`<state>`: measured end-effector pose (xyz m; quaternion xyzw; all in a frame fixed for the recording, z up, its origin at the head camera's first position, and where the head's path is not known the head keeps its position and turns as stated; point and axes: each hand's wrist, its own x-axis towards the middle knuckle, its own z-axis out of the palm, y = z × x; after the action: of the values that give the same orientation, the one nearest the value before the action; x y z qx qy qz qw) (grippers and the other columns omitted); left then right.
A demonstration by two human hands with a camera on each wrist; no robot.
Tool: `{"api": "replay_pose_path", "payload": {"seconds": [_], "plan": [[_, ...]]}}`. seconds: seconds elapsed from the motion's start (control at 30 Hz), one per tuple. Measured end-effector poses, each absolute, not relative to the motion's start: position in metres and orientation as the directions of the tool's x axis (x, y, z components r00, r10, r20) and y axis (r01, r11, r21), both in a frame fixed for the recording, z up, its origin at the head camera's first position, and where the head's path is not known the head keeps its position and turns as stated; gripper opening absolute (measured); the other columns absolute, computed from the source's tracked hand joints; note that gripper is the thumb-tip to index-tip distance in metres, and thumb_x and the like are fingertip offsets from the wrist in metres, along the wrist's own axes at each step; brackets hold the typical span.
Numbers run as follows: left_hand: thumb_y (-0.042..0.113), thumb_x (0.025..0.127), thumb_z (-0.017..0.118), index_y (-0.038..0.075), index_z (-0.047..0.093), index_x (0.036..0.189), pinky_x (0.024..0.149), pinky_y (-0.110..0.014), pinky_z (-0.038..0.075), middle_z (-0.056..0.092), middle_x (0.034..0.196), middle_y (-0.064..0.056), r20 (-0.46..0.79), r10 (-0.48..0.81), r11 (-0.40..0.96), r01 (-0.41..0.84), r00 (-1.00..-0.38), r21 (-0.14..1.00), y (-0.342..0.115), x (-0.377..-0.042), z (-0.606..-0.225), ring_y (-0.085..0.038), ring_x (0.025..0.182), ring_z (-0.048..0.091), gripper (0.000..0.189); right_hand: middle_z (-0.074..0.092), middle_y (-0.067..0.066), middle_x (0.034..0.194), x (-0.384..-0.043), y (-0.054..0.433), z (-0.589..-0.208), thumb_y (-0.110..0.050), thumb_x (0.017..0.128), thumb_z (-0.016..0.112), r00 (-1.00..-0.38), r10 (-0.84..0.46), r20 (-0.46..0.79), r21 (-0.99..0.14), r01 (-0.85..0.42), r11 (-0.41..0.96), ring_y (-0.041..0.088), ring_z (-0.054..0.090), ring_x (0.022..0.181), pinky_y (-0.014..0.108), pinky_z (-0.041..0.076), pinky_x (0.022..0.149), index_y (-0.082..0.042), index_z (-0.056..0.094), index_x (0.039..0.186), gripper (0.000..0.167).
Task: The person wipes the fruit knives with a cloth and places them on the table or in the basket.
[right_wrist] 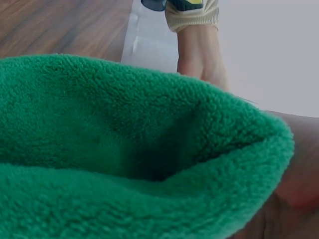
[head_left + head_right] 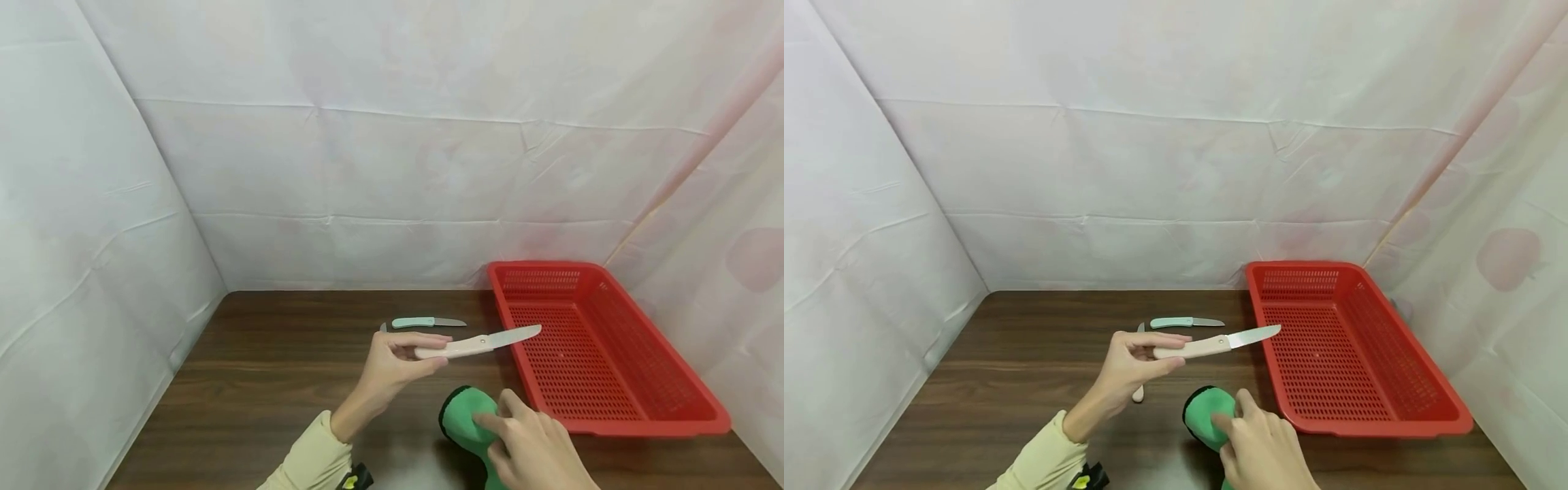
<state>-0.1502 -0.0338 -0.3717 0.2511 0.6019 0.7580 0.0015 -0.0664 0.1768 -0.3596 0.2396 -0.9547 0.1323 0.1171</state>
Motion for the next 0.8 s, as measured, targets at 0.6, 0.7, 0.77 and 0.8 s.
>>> {"api": "replay_pose_path", "payload": {"seconds": [0.6, 0.7, 0.77, 0.8], "plan": [[0.014, 0.08, 0.077, 0.003, 0.073, 0.1, 0.049, -0.013, 0.041, 0.073, 0.088, -0.003, 0.364, 0.419, -0.204, 0.304, -0.832, 0.931, 0.045, -0.169, -0.385, -0.002, 0.064, 0.057, 0.023, 0.022, -0.016, 0.079, -0.037, 0.226, -0.365, -0.022, 0.077, 0.079, -0.816, -0.472, 0.332, -0.06, -0.518, 0.853, -0.005, 0.014, 0.047, 0.013, 0.017, 0.039, -0.028, 0.072, 0.093, 0.019], [0.011, 0.078, 0.078, 0.003, 0.074, 0.098, 0.054, -0.014, 0.048, 0.073, 0.086, -0.003, 0.356, 0.424, -0.232, 0.28, -0.833, 0.932, 0.06, -0.172, -0.386, -0.005, 0.066, 0.064, 0.022, 0.023, -0.017, 0.08, -0.035, 0.236, -0.366, -0.026, 0.071, 0.083, -0.804, -0.488, 0.341, -0.046, -0.533, 0.845, -0.007, 0.015, 0.047, 0.013, 0.017, 0.04, -0.027, 0.072, 0.094, 0.025], [0.009, 0.077, 0.079, 0.003, 0.074, 0.096, 0.054, -0.016, 0.05, 0.073, 0.084, -0.002, 0.35, 0.426, -0.239, 0.27, -0.834, 0.933, 0.069, -0.174, -0.387, -0.007, 0.065, 0.065, 0.02, 0.024, -0.017, 0.079, -0.035, 0.241, -0.367, -0.03, 0.079, 0.077, -0.799, -0.498, 0.337, -0.046, -0.542, 0.839, -0.008, 0.016, 0.047, 0.012, 0.018, 0.04, -0.026, 0.072, 0.093, 0.016], [0.009, 0.077, 0.079, 0.004, 0.075, 0.095, 0.052, -0.016, 0.05, 0.073, 0.083, -0.001, 0.347, 0.427, -0.231, 0.27, -0.835, 0.935, 0.074, -0.175, -0.388, -0.006, 0.063, 0.064, 0.019, 0.025, -0.017, 0.079, -0.036, 0.244, -0.368, -0.035, 0.086, 0.069, -0.791, -0.507, 0.342, -0.046, -0.553, 0.832, -0.008, 0.016, 0.047, 0.012, 0.018, 0.04, -0.026, 0.072, 0.093, 0.012]]}}
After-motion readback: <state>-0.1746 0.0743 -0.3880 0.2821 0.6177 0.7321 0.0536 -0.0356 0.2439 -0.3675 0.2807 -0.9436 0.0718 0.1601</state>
